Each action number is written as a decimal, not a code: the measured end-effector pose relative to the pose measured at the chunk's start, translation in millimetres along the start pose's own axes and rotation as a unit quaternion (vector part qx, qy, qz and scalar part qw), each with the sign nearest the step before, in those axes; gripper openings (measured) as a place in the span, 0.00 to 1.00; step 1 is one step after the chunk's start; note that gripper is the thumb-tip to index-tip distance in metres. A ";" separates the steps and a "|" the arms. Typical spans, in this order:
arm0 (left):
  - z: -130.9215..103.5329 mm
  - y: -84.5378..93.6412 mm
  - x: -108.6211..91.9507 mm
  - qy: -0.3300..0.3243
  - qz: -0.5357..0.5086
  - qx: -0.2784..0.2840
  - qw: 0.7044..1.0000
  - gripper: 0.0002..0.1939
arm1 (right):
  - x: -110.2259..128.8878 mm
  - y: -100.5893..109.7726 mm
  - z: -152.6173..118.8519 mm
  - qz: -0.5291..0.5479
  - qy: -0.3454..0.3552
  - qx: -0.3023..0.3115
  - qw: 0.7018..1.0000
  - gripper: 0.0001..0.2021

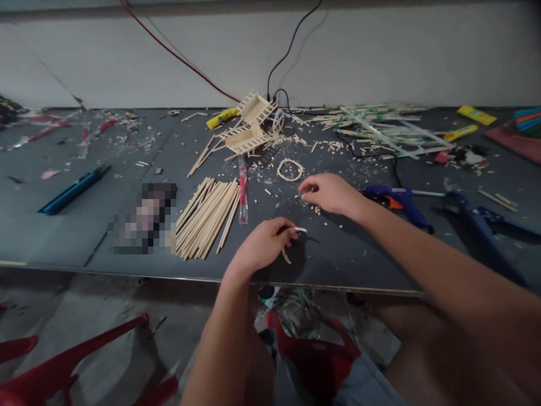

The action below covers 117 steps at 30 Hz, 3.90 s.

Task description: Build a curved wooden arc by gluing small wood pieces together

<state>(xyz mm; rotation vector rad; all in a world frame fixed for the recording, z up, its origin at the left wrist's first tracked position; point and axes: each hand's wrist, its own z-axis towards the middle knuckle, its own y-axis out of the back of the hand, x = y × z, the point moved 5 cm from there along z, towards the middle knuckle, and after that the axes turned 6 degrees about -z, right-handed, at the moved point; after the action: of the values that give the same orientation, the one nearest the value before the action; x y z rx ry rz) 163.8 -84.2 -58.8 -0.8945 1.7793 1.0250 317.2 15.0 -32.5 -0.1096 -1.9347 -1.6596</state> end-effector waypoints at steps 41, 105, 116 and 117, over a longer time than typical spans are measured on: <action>35.6 -55.6 -41.4 -0.035 -0.390 -0.046 0.919 0.09 | -29.9 7.9 -98.7 0.372 -0.151 -0.114 0.909 0.10; 19.5 -55.8 -46.4 -0.030 -0.251 -0.080 0.964 0.07 | -42.6 -21.6 -106.2 0.651 -0.108 -0.119 0.742 0.08; 18.1 -55.0 -46.4 -0.036 -0.226 -0.080 0.970 0.07 | -41.6 -22.4 -105.7 0.646 -0.104 -0.117 0.747 0.06; 17.9 -54.7 -46.5 -0.038 -0.220 -0.081 0.971 0.07 | -41.8 -22.4 -105.7 0.645 -0.105 -0.117 0.748 0.07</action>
<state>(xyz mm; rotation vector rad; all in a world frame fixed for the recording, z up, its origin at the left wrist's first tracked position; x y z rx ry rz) 234.2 -82.9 -36.2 -1.2669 1.3608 0.9038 381.6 -75.3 -66.0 -1.4220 -1.1275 -0.8529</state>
